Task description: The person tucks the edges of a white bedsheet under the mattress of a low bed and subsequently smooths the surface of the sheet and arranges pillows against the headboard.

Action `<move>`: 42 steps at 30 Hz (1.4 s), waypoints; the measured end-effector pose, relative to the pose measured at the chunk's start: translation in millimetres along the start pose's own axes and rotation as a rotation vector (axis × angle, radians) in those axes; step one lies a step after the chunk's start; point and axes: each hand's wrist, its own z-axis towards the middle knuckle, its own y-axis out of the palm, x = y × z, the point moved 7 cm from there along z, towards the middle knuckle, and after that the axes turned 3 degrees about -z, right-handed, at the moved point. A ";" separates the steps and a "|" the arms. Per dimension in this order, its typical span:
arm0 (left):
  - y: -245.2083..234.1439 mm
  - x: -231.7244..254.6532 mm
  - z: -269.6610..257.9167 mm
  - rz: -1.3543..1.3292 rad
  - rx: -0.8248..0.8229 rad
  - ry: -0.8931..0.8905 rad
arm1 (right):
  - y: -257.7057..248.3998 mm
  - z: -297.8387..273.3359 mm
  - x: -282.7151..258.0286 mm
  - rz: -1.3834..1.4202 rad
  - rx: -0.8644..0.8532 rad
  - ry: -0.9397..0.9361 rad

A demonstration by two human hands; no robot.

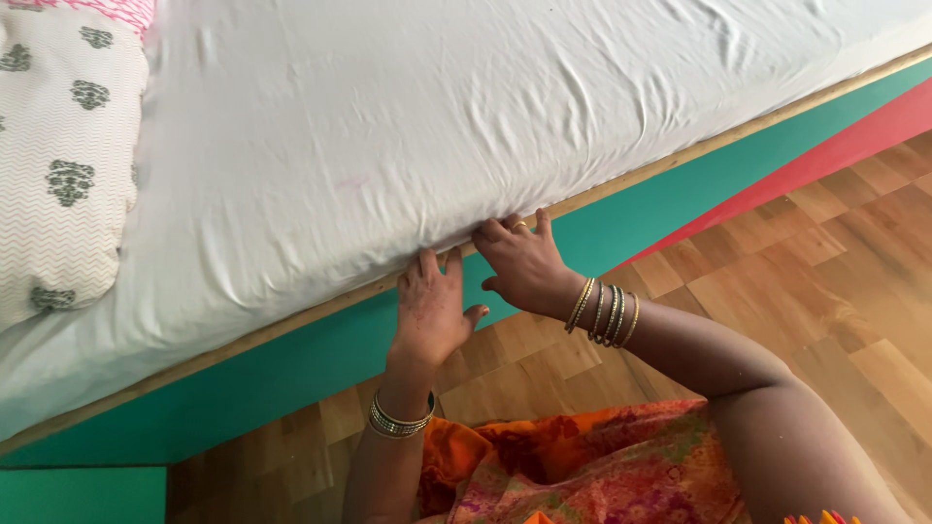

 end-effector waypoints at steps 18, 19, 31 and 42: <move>-6.4 5.5 12.7 0.061 0.148 0.040 | -0.4 12.0 -13.0 -0.067 0.101 -0.063; -6.3 6.1 12.2 0.077 0.150 0.040 | -0.4 11.0 -13.1 -0.066 0.120 -0.069; 16.6 34.4 3.9 0.090 0.020 0.135 | -8.5 -5.2 18.6 -0.034 -0.099 0.044; 24.0 61.2 20.5 0.190 0.162 0.202 | 1.7 2.5 43.5 -0.153 0.079 0.082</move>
